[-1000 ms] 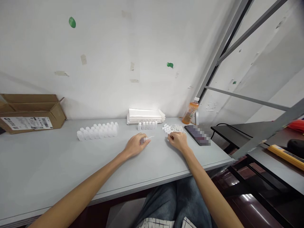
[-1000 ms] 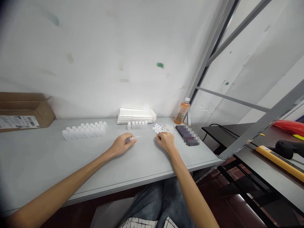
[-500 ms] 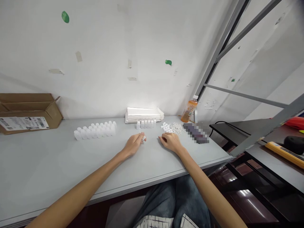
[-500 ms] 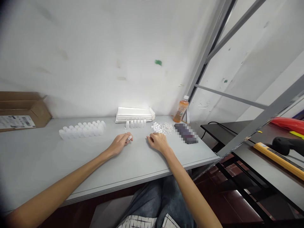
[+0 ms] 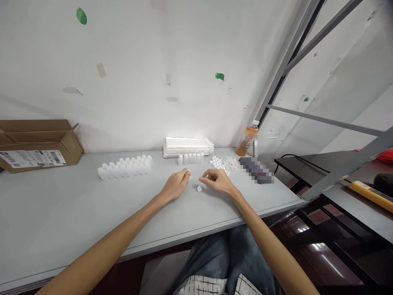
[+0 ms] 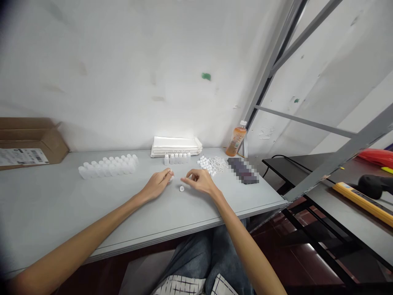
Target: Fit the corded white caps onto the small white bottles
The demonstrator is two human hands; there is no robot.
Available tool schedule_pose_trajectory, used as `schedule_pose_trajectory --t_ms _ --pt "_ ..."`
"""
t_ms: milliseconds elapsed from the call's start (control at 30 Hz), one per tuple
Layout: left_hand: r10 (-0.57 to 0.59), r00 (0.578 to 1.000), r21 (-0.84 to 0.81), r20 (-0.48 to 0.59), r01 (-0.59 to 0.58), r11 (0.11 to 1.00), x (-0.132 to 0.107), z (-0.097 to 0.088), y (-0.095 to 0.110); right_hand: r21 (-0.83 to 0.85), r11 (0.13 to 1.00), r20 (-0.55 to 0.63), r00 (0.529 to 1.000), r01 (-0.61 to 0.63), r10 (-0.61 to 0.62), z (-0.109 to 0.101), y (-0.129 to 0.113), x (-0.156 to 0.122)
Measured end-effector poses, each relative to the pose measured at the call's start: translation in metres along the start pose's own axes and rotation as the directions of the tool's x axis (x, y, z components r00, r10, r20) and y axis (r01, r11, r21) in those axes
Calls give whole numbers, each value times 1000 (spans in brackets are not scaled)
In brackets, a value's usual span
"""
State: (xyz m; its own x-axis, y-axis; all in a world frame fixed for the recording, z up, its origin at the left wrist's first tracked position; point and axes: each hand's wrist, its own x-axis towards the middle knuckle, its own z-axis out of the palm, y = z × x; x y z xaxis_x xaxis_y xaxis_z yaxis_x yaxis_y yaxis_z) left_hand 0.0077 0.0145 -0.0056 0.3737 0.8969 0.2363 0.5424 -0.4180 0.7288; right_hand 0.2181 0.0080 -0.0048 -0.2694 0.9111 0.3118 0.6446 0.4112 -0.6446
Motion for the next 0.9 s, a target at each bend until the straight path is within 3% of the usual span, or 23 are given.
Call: schedule_pose_trajectory --t_ms 133,400,567,700,800,900 --pt "-9 1000 71 -16 10 997 0 -3 0 -70 996 131 990 61 -51 6 -8 -5" --pt "-74 996 21 -57 76 997 2 -7 -5 -116 981 172 976 155 -134 20 -14 10" --pt "-138 990 -50 -41 136 989 4 -7 -8 -74 989 162 980 129 -116 21 -9 20" --pt "-129 991 -114 -38 124 986 5 -9 -6 82 996 99 995 17 -25 18 -10 21" --pt "-99 995 -154 -18 95 984 3 -10 -3 286 950 168 983 -121 75 14 -16 16" --pt "-40 999 -114 -10 38 993 1 -8 1 395 906 186 979 -148 79 14 -21 11"
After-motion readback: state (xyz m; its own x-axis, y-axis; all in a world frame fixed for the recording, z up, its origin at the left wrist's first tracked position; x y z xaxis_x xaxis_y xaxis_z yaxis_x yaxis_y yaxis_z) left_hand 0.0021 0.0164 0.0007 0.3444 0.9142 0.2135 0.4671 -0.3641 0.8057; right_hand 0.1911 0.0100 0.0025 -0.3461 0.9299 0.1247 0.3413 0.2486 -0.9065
